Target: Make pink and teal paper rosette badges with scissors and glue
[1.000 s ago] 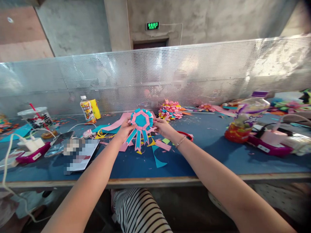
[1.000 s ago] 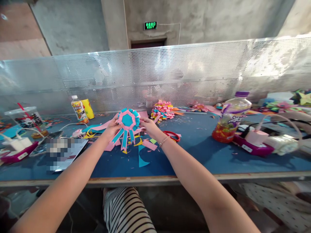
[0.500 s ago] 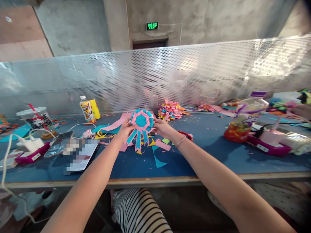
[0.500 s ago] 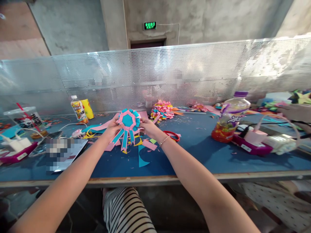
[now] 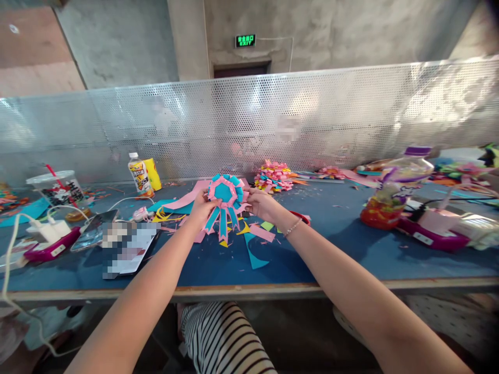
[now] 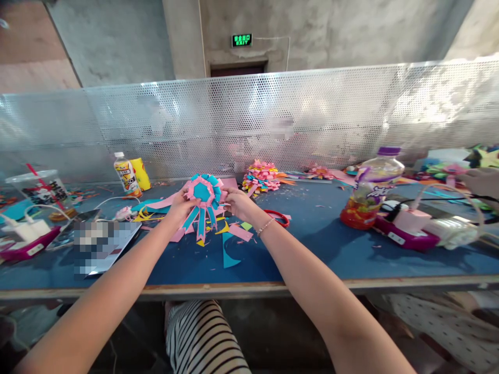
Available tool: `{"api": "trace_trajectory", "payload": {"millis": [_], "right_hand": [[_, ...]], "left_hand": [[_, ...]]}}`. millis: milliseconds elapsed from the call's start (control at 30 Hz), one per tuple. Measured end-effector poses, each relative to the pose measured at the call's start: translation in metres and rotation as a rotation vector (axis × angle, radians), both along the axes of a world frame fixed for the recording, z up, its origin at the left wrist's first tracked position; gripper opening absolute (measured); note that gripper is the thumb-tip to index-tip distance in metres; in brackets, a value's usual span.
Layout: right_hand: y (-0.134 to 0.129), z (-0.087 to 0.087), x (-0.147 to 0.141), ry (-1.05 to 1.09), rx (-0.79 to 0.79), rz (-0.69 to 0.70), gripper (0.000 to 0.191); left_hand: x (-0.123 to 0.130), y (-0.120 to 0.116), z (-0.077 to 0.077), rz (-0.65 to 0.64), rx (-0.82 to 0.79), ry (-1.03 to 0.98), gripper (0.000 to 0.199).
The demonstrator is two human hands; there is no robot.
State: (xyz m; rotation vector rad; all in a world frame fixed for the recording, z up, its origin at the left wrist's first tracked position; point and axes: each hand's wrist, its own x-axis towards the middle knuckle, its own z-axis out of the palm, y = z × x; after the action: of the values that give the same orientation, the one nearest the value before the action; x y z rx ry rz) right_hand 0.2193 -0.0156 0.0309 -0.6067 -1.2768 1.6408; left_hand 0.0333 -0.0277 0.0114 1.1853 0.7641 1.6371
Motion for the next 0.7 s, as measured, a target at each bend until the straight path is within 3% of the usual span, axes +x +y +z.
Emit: {"api": "trace_trajectory", "payload": {"millis": [233, 500, 700], "right_hand": [[-0.007, 0.004, 0.0, -0.079, 0.143, 0.009, 0.028], [-0.017, 0.002, -0.002, -0.319, 0.533, 0.008, 0.019], [-0.018, 0.0, -0.005, -0.459, 0.84, -0.151, 0.013]], "left_hand": [[-0.002, 0.007, -0.007, 0.055, 0.09, 0.095, 0.041], [0.004, -0.002, 0.001, 0.096, 0.241, 0.123, 0.032], [0.004, 0.001, 0.002, 0.082, 0.261, 0.117, 0.032]]}}
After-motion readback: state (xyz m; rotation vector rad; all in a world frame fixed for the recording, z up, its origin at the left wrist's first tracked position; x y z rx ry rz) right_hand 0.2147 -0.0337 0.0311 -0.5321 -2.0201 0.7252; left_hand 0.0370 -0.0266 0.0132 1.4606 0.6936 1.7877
